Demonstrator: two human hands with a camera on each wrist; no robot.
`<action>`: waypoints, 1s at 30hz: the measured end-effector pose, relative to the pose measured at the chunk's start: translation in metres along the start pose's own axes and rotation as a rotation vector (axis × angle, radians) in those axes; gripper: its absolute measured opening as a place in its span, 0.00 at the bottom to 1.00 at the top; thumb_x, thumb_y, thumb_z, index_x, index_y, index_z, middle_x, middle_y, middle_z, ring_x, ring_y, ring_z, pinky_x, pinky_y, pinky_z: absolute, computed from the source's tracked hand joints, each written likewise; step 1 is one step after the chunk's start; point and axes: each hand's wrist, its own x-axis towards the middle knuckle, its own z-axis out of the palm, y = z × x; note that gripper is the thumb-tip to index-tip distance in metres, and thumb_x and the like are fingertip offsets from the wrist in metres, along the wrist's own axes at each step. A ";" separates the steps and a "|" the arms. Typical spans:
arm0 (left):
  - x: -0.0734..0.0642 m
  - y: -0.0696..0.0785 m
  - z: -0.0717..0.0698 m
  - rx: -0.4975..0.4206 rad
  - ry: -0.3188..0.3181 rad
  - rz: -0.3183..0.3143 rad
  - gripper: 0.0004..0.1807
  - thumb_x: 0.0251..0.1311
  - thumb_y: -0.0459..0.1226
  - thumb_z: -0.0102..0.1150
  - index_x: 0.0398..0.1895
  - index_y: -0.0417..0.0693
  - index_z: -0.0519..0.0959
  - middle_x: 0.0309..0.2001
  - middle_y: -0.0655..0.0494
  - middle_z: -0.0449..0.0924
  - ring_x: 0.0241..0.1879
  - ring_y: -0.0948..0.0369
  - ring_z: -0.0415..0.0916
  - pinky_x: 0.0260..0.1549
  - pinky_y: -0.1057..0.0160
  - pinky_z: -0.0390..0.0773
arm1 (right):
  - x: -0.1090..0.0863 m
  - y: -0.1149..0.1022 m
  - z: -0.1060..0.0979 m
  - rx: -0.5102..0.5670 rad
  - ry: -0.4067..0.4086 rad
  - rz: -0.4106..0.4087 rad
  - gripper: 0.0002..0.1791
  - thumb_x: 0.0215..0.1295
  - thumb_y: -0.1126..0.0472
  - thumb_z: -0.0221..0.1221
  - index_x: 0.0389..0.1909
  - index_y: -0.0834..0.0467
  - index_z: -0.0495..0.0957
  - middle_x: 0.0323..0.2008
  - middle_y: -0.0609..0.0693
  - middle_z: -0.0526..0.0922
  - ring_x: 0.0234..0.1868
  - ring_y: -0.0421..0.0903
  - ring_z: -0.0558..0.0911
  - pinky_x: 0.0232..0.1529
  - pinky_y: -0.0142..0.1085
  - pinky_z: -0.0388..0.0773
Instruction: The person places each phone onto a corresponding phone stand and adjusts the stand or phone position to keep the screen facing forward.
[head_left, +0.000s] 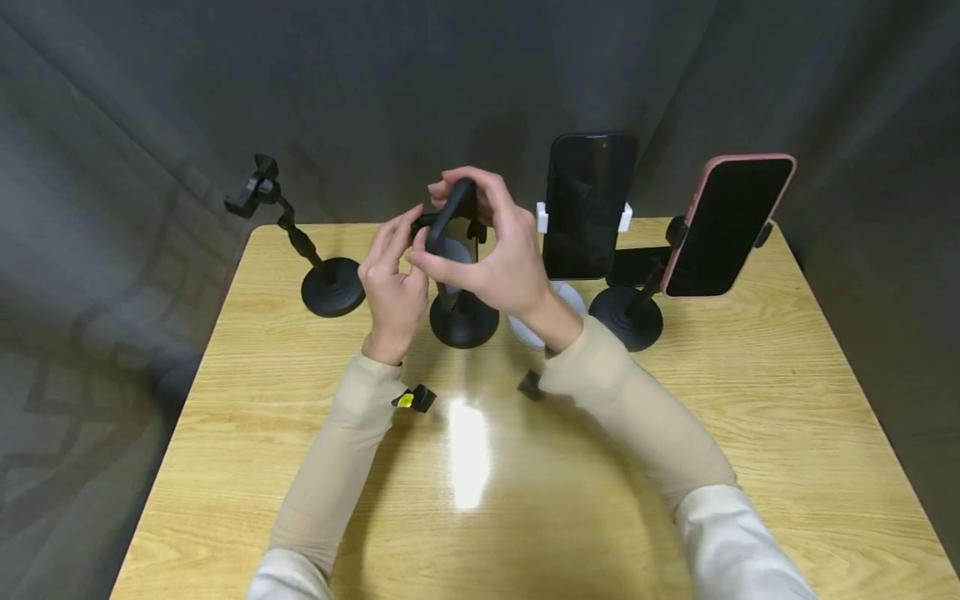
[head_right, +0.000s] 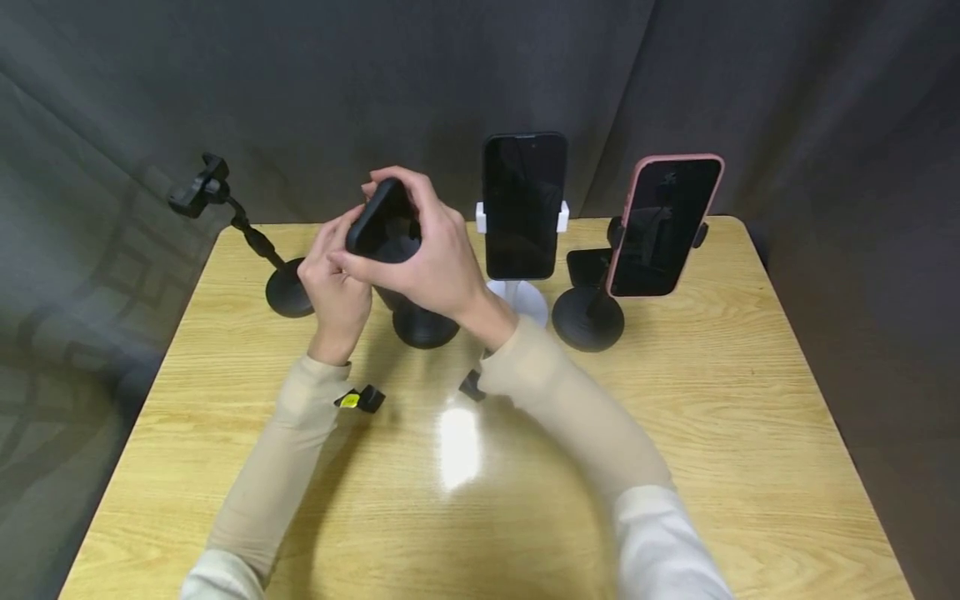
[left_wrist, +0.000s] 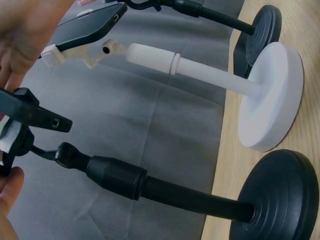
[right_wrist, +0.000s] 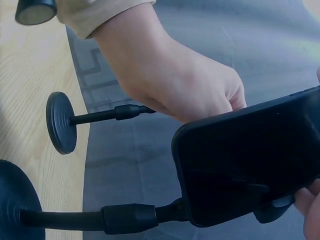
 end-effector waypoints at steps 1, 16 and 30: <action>0.000 0.000 -0.001 0.006 -0.002 0.004 0.13 0.70 0.30 0.62 0.53 0.31 0.85 0.47 0.38 0.86 0.46 0.48 0.86 0.43 0.52 0.86 | 0.001 0.000 0.001 0.003 0.003 0.017 0.40 0.47 0.63 0.77 0.60 0.71 0.71 0.51 0.64 0.86 0.53 0.53 0.86 0.51 0.47 0.86; -0.002 -0.005 -0.008 0.050 -0.026 0.060 0.12 0.67 0.27 0.64 0.50 0.32 0.86 0.46 0.38 0.87 0.47 0.46 0.87 0.47 0.50 0.88 | 0.004 0.007 0.008 -0.095 0.060 0.052 0.41 0.48 0.59 0.78 0.61 0.69 0.71 0.41 0.60 0.85 0.38 0.49 0.84 0.36 0.40 0.82; 0.002 -0.006 -0.012 0.035 -0.055 0.115 0.10 0.67 0.26 0.63 0.49 0.31 0.86 0.46 0.38 0.87 0.47 0.46 0.86 0.51 0.54 0.86 | 0.015 0.000 0.002 -0.032 0.055 0.210 0.38 0.53 0.57 0.74 0.63 0.67 0.73 0.39 0.56 0.85 0.36 0.43 0.82 0.36 0.34 0.79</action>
